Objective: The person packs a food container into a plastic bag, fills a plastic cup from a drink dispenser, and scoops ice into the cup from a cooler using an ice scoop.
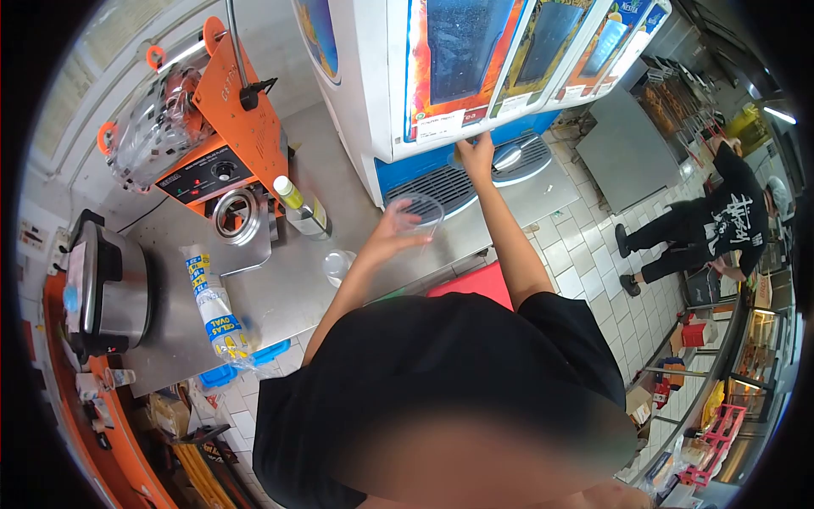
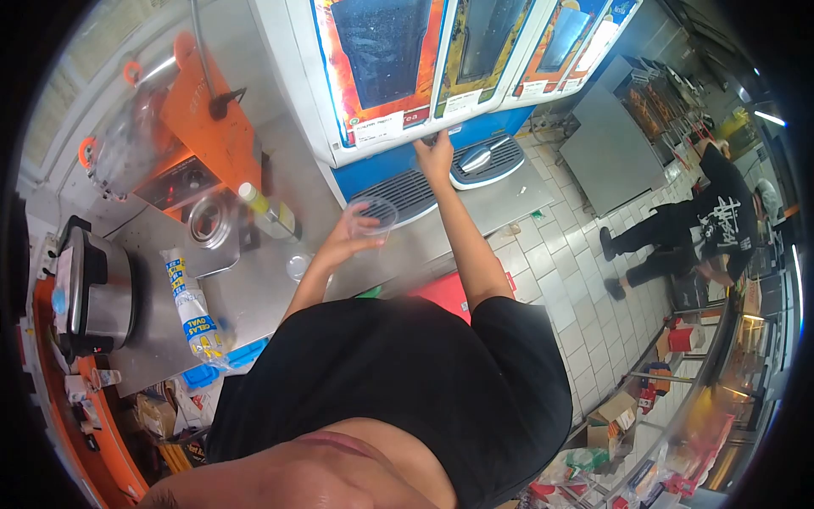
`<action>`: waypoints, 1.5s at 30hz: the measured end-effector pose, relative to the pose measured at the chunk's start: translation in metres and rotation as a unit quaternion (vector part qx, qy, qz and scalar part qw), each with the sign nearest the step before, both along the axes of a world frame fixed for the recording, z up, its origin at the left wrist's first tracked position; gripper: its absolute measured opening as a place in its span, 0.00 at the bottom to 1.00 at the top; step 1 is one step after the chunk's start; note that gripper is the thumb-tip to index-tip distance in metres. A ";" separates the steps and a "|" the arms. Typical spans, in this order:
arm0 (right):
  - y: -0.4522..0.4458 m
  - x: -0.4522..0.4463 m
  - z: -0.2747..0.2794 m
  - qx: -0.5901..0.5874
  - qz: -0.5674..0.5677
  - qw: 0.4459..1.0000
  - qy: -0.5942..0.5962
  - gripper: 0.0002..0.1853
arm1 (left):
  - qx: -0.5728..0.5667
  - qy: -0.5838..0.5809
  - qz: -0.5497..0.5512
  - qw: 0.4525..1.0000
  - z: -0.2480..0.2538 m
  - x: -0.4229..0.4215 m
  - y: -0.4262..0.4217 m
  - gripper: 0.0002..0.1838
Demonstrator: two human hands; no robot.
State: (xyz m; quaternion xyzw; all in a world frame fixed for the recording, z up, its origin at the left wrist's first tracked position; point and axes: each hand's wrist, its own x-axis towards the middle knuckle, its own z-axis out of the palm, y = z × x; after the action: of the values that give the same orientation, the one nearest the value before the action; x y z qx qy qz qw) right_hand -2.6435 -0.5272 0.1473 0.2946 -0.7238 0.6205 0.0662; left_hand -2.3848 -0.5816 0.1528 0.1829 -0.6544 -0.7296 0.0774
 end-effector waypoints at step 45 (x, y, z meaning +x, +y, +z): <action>0.085 0.044 0.064 0.299 -0.026 0.804 0.514 0.17 | -0.189 0.055 0.061 0.978 -0.047 -0.123 0.002 0.53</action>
State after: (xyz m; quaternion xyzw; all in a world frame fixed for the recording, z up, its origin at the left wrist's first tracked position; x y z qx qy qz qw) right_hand -2.5993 -0.4424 0.2111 0.5563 -0.7408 0.1295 0.3535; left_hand -2.5075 -0.5792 0.1054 0.1638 -0.7630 -0.5954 0.1908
